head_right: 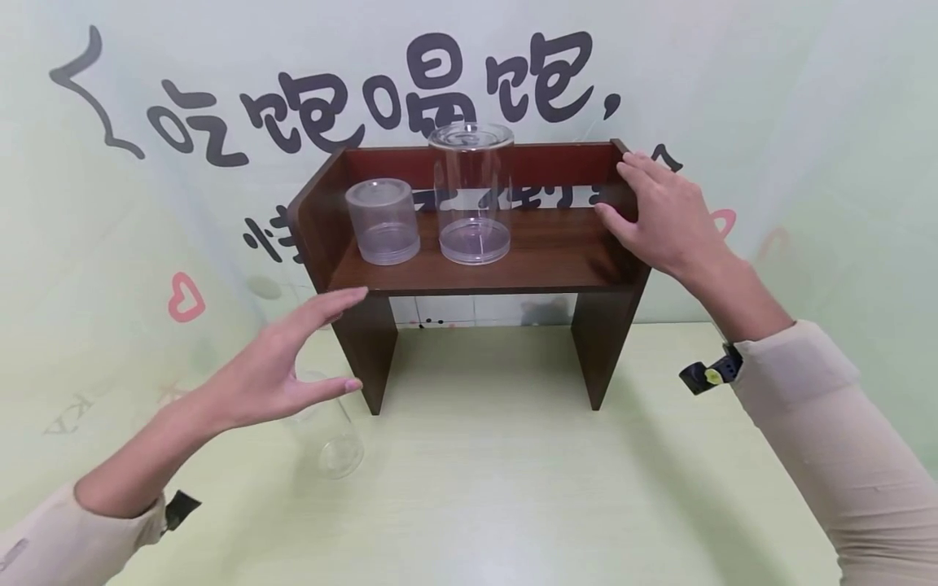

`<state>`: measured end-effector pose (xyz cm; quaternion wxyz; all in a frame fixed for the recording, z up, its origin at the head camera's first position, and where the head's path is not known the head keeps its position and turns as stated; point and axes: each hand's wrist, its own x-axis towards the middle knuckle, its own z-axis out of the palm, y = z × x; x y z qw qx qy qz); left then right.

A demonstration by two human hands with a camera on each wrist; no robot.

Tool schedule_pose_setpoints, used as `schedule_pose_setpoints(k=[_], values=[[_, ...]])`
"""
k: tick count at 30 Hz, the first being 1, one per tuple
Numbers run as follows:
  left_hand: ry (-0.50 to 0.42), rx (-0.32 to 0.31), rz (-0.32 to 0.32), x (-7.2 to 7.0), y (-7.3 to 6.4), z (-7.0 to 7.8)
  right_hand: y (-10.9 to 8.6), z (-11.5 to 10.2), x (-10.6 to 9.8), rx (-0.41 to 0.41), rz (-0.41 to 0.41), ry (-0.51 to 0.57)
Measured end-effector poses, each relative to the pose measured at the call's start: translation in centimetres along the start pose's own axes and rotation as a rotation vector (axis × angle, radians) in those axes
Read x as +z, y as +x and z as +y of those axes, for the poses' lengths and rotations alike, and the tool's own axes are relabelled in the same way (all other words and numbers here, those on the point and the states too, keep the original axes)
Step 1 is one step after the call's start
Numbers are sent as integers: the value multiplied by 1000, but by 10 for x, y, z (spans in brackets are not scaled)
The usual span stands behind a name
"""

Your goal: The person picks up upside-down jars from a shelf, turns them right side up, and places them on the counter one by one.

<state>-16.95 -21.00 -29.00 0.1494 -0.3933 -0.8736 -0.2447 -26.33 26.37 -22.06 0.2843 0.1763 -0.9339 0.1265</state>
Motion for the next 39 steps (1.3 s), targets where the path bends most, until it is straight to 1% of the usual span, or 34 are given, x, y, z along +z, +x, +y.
schedule_pose_setpoints(k=[4,9,13,16,19,23,28,34,39], values=[[-46,-31,80,2,16,11,-1,1,1,0,11,-2],[-69,-59,203,6,37,17,0,2,2,2,17,1],[-70,-64,302,6,54,17,2,2,3,4,17,3],[-78,-88,373,6,65,16,2,1,3,3,20,6],[-98,-134,420,5,76,16,2,1,4,4,23,8],[-130,-205,437,4,91,17,2,1,4,10,23,5],[-137,-284,440,5,108,15,2,1,4,12,23,4],[-95,-383,442,7,125,6,2,1,5,16,20,9],[-62,-447,442,7,138,-3,2,1,5,18,24,10]])
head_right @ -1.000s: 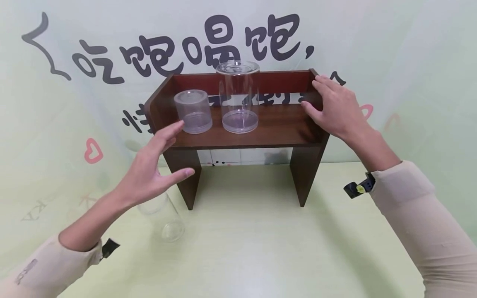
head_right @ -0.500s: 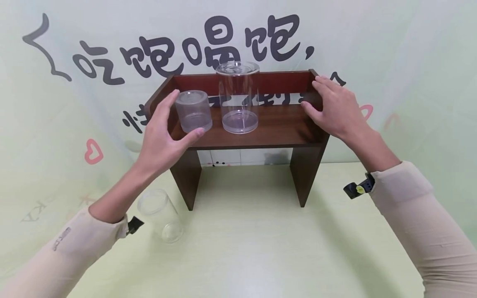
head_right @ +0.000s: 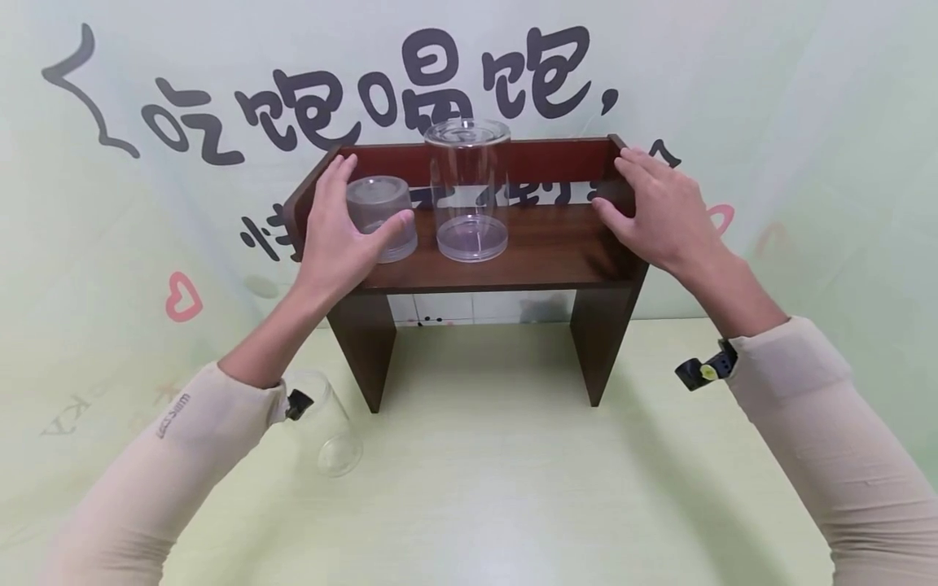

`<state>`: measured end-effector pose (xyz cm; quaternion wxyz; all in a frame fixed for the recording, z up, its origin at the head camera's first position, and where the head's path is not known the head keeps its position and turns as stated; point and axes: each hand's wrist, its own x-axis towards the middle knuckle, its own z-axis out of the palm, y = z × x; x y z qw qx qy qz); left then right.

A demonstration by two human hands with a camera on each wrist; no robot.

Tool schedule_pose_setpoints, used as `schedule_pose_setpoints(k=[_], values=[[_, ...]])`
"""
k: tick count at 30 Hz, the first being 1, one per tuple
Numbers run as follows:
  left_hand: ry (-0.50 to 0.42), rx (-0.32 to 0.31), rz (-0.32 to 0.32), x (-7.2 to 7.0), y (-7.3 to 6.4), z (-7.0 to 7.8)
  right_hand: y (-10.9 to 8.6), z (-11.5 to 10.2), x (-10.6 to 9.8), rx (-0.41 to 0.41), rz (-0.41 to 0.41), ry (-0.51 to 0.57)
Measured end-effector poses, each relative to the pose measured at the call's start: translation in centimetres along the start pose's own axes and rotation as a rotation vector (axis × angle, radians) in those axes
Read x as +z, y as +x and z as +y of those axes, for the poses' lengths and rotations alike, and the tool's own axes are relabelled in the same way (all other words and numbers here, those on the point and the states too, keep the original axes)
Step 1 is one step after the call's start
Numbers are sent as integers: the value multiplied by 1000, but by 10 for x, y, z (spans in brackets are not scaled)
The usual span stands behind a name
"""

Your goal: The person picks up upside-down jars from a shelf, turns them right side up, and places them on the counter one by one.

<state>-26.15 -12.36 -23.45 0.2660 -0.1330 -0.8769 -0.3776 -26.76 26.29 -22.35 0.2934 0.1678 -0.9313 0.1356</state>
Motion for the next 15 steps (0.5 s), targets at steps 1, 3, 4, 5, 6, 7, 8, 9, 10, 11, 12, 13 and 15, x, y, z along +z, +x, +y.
schedule_pose_setpoints(k=[1,3,4,5,6,7,8,9,10,11,12,13,15], values=[[8,-13,-3,1,2,-1,0,0,0,1,0,-1],[22,-38,-13,4,6,-2,0,0,0,0,1,-4],[27,-49,-17,5,7,-2,0,0,0,1,1,-4],[32,-62,-22,7,9,-3,0,0,0,0,2,-5],[36,-75,-24,8,10,-3,0,0,1,-1,4,-4],[38,-85,-25,9,11,-3,0,0,1,-2,6,-3],[38,-93,-24,10,13,-2,0,0,1,-4,8,-2],[37,-100,-21,12,14,-2,0,0,1,-5,10,-1],[35,-108,-17,13,16,-2,0,0,1,-6,12,1],[31,-112,-11,13,17,-2,0,0,0,-6,13,2],[28,-116,-6,14,19,-2,0,0,0,-6,13,2],[24,-120,-1,15,20,-1,0,0,0,-6,13,3],[17,-131,8,16,22,-1,0,0,0,-6,13,3]])
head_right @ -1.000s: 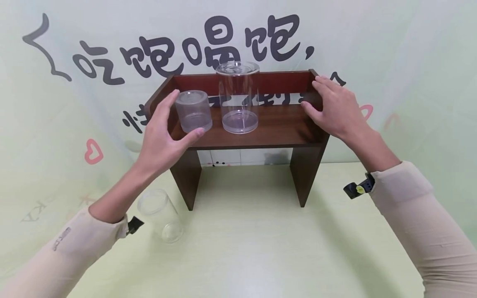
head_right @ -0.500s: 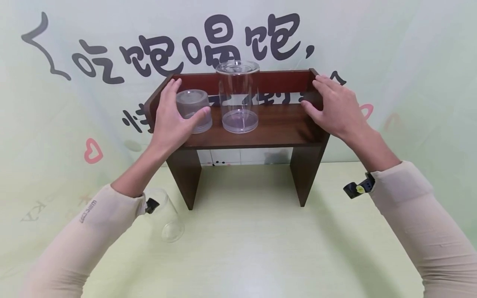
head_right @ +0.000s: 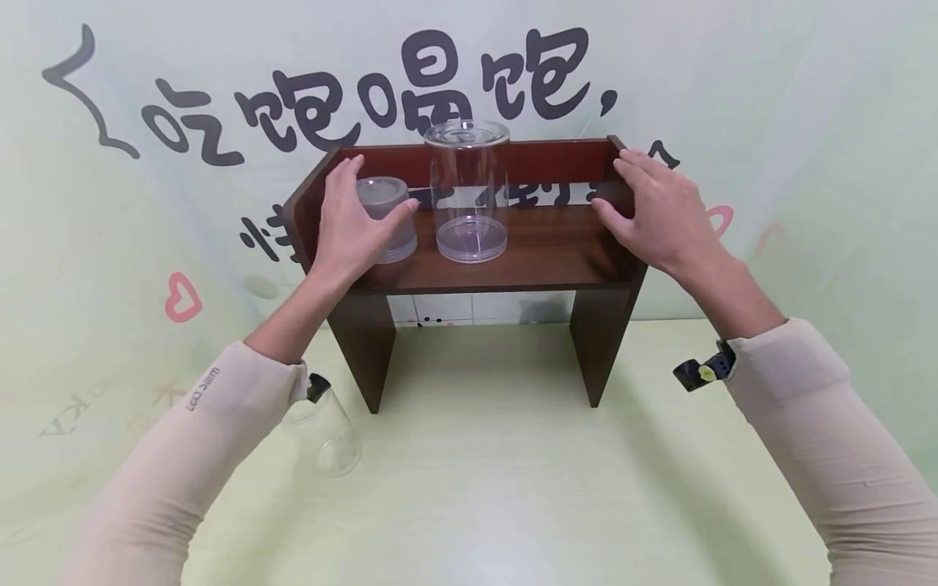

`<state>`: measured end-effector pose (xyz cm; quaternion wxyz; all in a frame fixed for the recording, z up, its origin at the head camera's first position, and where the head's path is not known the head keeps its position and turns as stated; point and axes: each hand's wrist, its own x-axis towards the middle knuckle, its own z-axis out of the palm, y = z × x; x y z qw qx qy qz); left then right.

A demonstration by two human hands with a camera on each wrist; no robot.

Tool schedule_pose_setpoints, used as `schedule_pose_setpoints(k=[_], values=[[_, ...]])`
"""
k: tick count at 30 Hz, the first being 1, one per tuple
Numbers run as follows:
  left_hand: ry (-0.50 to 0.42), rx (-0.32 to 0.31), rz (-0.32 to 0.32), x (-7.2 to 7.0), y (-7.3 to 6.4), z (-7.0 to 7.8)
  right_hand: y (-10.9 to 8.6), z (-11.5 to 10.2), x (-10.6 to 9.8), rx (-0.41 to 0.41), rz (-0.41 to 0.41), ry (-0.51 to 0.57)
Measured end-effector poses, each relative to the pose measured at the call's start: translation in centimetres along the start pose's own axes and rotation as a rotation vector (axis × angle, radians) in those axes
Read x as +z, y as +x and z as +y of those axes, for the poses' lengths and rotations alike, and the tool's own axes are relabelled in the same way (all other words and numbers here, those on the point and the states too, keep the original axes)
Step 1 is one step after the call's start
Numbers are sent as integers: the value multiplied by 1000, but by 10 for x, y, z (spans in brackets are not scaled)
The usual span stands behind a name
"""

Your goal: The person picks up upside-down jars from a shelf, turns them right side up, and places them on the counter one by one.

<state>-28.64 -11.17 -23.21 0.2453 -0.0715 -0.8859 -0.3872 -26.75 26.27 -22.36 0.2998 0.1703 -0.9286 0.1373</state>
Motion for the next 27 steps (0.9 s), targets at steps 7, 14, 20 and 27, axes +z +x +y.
schedule_pose_setpoints(k=[7,14,20,27], values=[[2,-29,5,3,5,0,-1,1,0,1,3,1],[10,-19,13,2,4,-3,0,1,0,-1,6,9],[17,0,9,-1,3,-4,1,0,1,1,6,11],[37,48,6,-4,-2,-4,-1,1,1,3,9,13]])
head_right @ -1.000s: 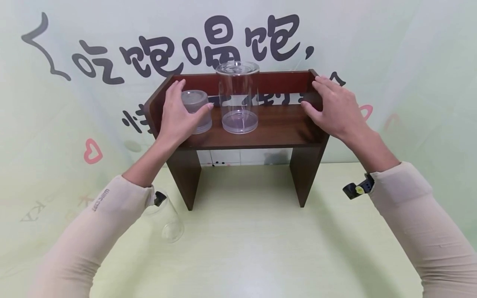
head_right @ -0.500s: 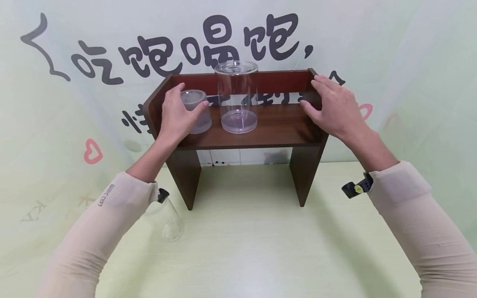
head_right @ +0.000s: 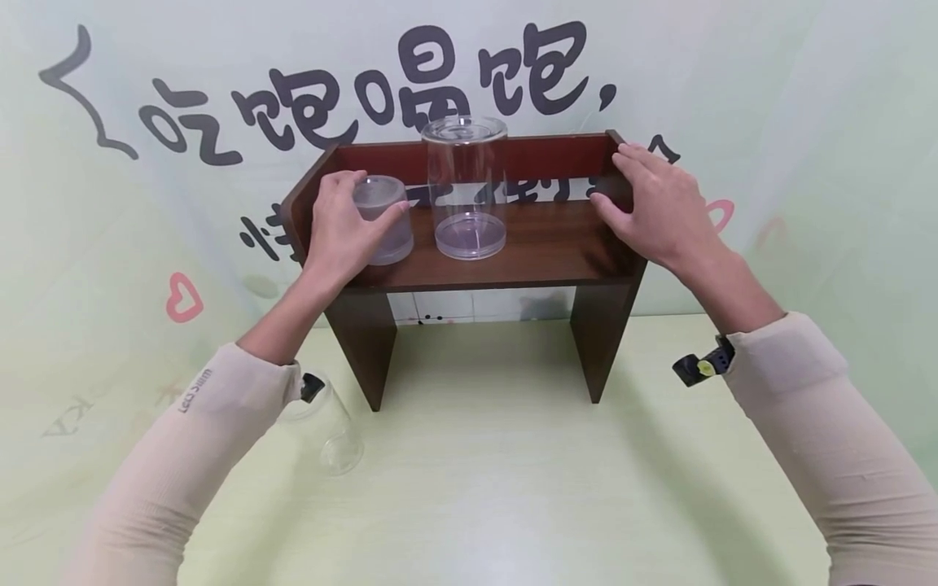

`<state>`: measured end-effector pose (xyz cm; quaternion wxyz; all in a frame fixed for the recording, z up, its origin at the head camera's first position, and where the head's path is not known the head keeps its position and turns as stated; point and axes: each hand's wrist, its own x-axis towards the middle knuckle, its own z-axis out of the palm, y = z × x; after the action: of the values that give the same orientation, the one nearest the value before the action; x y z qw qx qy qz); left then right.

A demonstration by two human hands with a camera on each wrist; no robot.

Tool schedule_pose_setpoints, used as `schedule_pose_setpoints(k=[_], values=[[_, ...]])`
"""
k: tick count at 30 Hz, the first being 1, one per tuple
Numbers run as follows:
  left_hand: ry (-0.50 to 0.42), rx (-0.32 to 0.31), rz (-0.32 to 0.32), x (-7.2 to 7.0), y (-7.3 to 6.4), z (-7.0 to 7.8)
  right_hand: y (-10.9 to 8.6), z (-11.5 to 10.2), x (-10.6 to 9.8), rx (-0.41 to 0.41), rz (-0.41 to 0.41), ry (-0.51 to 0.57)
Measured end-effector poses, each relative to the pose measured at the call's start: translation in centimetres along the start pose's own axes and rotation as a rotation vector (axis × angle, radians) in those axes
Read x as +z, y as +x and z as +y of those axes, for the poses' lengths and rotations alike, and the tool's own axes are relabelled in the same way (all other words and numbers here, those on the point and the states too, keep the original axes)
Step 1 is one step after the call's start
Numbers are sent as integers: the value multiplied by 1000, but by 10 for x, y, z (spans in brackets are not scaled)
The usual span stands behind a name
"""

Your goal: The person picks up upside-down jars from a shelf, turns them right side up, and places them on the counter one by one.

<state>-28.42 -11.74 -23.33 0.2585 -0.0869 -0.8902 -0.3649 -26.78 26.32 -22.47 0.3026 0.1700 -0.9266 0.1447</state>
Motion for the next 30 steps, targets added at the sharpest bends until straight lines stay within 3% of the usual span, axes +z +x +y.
schedule_pose_setpoints(k=[9,15,30], values=[[10,119,24,-6,-11,2,-1,0,-1,9,-3,2],[-5,150,32,-15,-22,7,0,0,0,1,9,6],[-175,247,76,-29,-60,25,0,2,0,-11,15,8]])
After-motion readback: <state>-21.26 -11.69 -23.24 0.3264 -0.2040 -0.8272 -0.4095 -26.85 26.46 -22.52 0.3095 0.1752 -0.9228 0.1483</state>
